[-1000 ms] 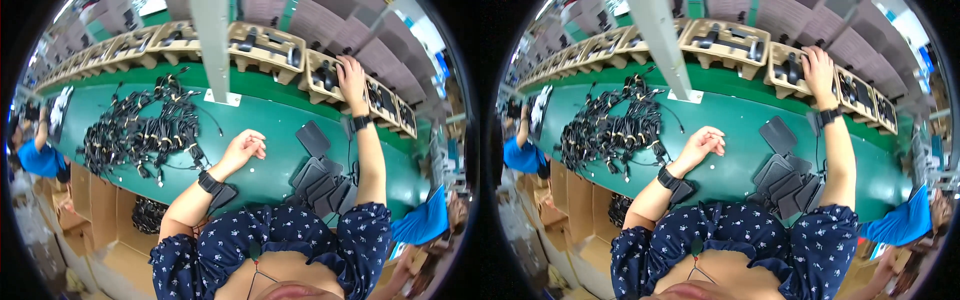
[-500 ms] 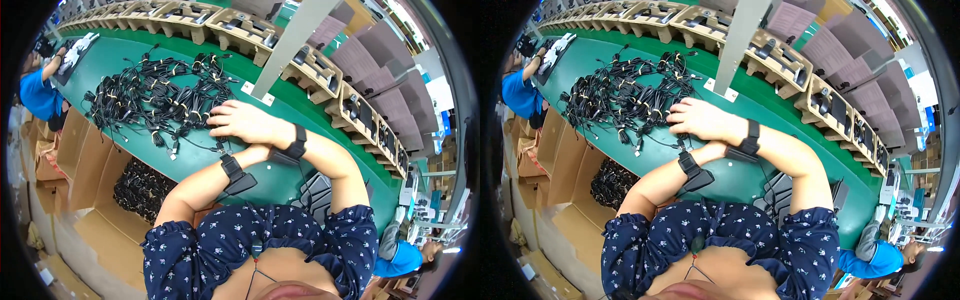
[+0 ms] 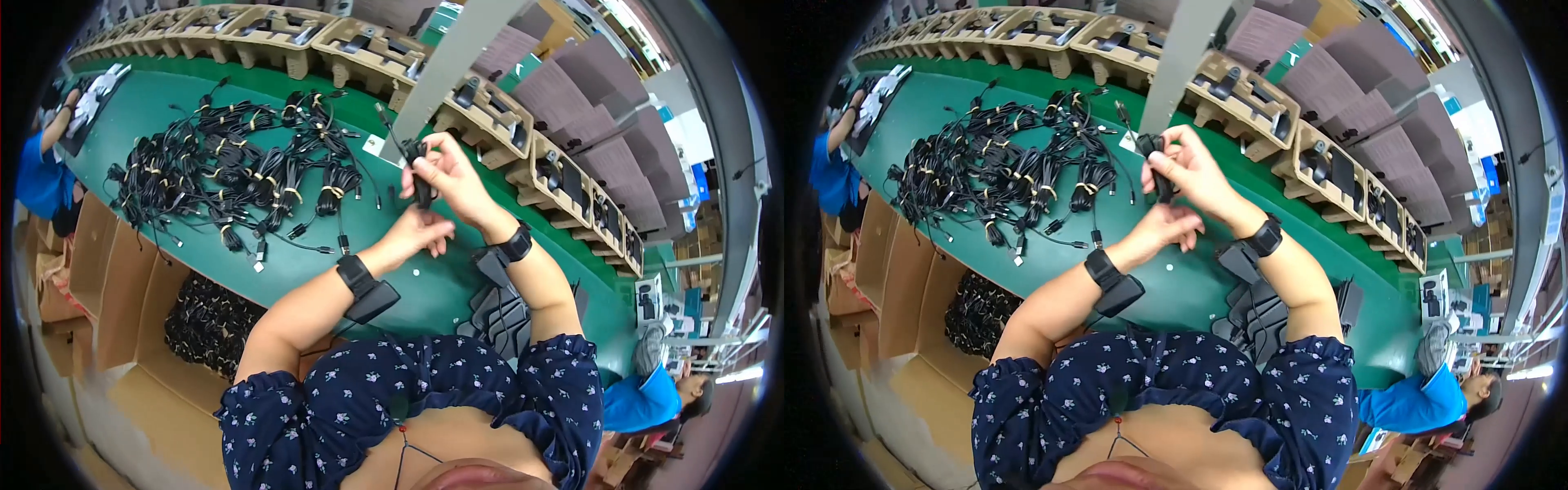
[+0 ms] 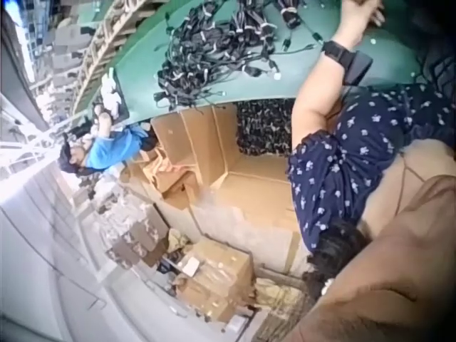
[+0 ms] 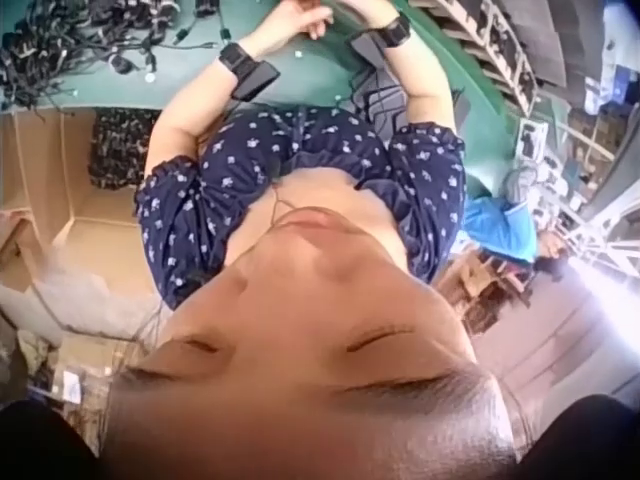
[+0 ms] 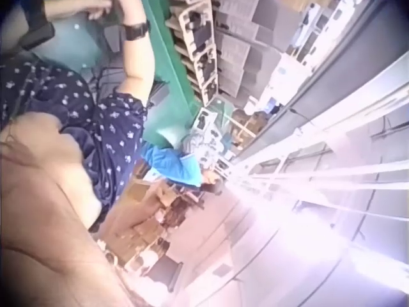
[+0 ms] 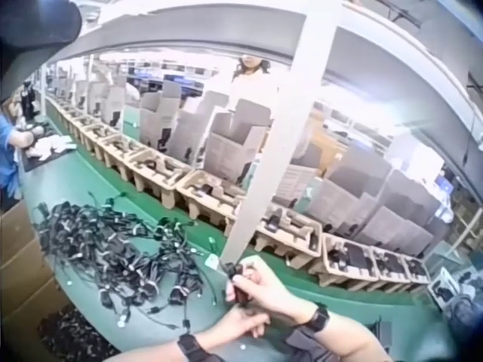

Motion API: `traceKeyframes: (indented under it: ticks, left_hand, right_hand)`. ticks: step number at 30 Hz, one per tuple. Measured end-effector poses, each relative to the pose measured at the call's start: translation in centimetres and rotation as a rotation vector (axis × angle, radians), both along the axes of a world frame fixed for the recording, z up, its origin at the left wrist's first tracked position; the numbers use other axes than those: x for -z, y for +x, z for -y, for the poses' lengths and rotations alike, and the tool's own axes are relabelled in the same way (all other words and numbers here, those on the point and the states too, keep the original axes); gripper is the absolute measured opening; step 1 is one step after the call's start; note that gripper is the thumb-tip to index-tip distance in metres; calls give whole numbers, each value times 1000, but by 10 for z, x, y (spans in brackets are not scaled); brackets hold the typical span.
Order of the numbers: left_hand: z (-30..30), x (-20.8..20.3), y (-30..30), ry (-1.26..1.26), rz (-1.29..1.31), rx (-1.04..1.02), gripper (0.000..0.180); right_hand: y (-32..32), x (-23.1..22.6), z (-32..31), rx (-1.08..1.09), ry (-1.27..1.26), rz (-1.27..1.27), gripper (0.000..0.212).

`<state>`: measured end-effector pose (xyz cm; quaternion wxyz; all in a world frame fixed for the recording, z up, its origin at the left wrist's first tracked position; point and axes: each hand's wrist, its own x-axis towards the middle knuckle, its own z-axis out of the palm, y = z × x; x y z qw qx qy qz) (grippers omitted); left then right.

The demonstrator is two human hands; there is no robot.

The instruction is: Assembling and organizing electronic cable components at a manufacturing workstation.

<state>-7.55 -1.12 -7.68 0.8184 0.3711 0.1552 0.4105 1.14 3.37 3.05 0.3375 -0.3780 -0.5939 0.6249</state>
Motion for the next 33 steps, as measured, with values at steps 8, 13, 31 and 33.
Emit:
traceKeyframes:
  ticks: [8, 13, 31, 33]
  left_hand:
    - [-17, 9, -16, -123, 335, -63, 20]
    - [-2, 6, -3, -30, 181, 13, 25]
    - [-2, 17, 0, 183, -170, 51, 27]
    - [-3, 18, -1, 184, -185, 58, 27]
  right_hand:
    - [53, -5, 28, 287, 15, 41, 13]
    - [63, 17, 49, 37, 631, 613, 22]
    - [233, -59, -2, 1040, 487, 1318, 37]
    - [236, -60, -12, 1007, 482, 1409, 38]
